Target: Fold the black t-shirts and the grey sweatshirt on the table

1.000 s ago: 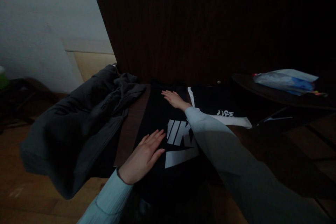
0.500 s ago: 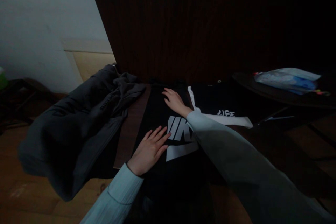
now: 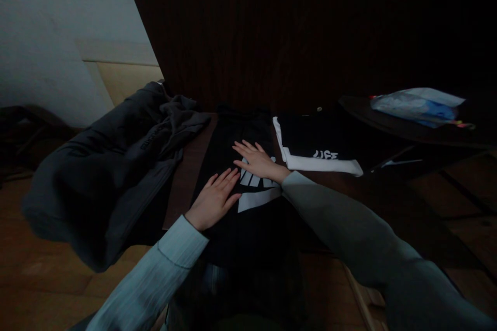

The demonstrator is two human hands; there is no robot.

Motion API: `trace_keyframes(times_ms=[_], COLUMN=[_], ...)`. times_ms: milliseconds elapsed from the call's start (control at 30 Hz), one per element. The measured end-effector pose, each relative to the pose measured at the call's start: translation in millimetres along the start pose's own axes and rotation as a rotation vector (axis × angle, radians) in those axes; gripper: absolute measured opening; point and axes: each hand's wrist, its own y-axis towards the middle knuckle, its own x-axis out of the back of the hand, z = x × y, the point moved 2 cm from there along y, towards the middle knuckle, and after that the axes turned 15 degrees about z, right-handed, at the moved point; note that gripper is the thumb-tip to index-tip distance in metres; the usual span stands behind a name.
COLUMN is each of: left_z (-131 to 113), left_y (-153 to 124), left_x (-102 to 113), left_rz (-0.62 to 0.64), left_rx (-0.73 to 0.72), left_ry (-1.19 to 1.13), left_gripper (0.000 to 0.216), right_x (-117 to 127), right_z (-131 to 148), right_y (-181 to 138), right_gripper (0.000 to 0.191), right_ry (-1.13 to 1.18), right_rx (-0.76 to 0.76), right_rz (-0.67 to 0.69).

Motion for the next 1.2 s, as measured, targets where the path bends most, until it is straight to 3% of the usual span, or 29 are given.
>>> trace_keyframes(times_ms=[333,533,667,800,967,1067,1200], left_z=[22.1,20.6,19.9,22.1,24.2,24.0,23.7], left_y=[33.1,1.4,-22.2,-27.8,-25.6,-25.7,-26.1], left_x=[8.2,7.7,5.7,5.2,3.2,2.8,3.1], left_rz=[0.021,0.042,0.047,0.033,0.013,0.01,0.006], left_rx=[0.01,-0.086,-0.077,-0.061,-0.071,-0.07,-0.065], left_ry=[0.041,0.022,-0.02,-0.061,-0.089,-0.099,-0.096], left_gripper=[0.052,0.049,0.047,0.045,0.045,0.046,0.045], right_x=[12.3,11.2,16.6,21.8,0.4,-21.9,-40.2], right_z=[-26.1,-26.9,-22.3,4.7,57.8,73.0,72.0], right_y=[30.0,29.8,24.0,-18.2,-117.9,-162.7,-183.8], right_gripper=[0.055,0.055,0.047,0.038,0.047,0.043,0.035], right_ry=[0.008,-0.005,0.046,0.182,0.187,0.113,0.058], right_rx=[0.03,0.044,0.059,0.128,0.333,0.304,0.234], right_rz=[-0.003,-0.01,-0.14,-0.244,-0.104,-0.15,-0.211])
